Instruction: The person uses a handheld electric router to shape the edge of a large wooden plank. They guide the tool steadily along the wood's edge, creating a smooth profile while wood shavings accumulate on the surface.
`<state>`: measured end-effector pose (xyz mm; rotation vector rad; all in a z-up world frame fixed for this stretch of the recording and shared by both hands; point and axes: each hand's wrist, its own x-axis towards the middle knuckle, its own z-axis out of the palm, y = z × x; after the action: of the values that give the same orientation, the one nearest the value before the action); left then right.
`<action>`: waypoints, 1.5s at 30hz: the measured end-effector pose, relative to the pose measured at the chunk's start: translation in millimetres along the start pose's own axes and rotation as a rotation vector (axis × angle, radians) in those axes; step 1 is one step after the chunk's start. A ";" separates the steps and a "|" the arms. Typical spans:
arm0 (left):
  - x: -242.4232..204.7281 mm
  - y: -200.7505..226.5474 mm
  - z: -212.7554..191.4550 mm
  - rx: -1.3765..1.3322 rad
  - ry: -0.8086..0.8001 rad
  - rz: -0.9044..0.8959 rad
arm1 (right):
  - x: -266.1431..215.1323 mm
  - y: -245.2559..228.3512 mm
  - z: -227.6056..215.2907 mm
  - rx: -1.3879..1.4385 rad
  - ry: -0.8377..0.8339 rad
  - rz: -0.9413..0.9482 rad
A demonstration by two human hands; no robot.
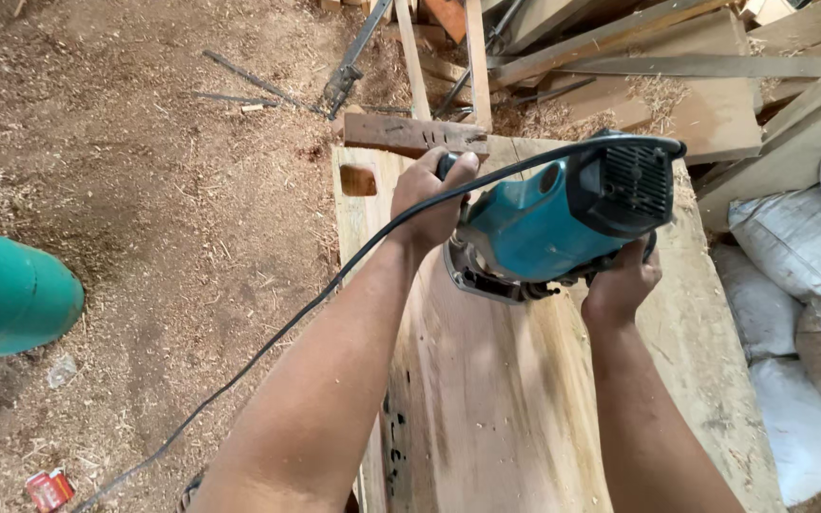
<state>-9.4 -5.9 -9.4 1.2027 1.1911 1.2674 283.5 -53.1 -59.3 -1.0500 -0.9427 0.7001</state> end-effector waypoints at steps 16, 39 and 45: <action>8.1 24.4 12.1 0.103 0.179 0.022 | 19.5 -62.8 20.9 -0.024 0.089 0.287; 11.0 24.4 4.7 0.046 0.102 -0.028 | 10.0 -46.8 22.2 0.085 0.101 0.198; 11.6 19.8 5.0 0.103 0.122 0.028 | 10.5 -43.6 21.2 0.098 0.111 0.176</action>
<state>-5.3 5.1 10.9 1.2347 1.3465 1.3291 271.0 -51.2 -11.4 -1.0819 -0.7187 0.8169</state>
